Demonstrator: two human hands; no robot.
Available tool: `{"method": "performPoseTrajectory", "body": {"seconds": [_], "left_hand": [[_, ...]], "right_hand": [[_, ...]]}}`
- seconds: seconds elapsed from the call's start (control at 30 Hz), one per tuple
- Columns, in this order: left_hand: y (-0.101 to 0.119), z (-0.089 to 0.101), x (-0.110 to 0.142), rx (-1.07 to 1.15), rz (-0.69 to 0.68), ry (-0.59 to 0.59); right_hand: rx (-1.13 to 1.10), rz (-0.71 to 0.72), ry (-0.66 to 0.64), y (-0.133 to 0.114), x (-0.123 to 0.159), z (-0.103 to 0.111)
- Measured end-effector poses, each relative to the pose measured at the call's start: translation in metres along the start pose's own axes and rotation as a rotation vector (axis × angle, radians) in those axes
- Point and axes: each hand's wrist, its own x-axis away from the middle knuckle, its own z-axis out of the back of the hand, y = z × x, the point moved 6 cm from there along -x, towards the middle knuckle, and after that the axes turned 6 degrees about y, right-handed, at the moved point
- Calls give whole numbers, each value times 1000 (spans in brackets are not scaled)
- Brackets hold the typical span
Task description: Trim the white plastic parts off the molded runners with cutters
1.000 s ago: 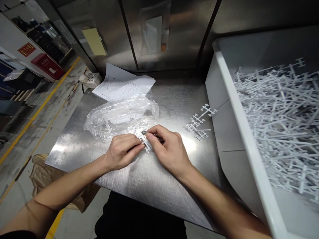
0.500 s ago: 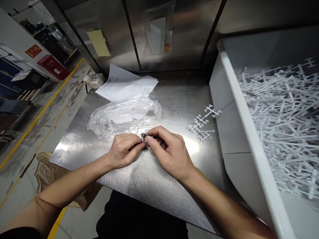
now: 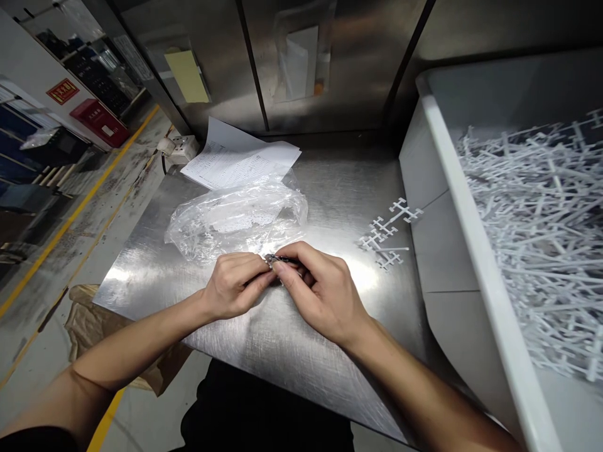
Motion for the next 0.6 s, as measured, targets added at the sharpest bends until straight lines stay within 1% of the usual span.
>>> {"method": "performPoseTrajectory", "body": {"seconds": [0.13,0.27,0.43,0.6], "left_hand": [[2,-1,2,-52,-47,24],[5,-3,4,-102,-78,37],[5,-4,6,-102,-55,36],[3,-7,4,-114,-42,14]], "right_hand": [[1,-16,26,1,0,-1],[-53,-101,34,5,0,-4],[-113,-233,37,16,-1,-7],[-159,-306,29,25,-1,-10]]}}
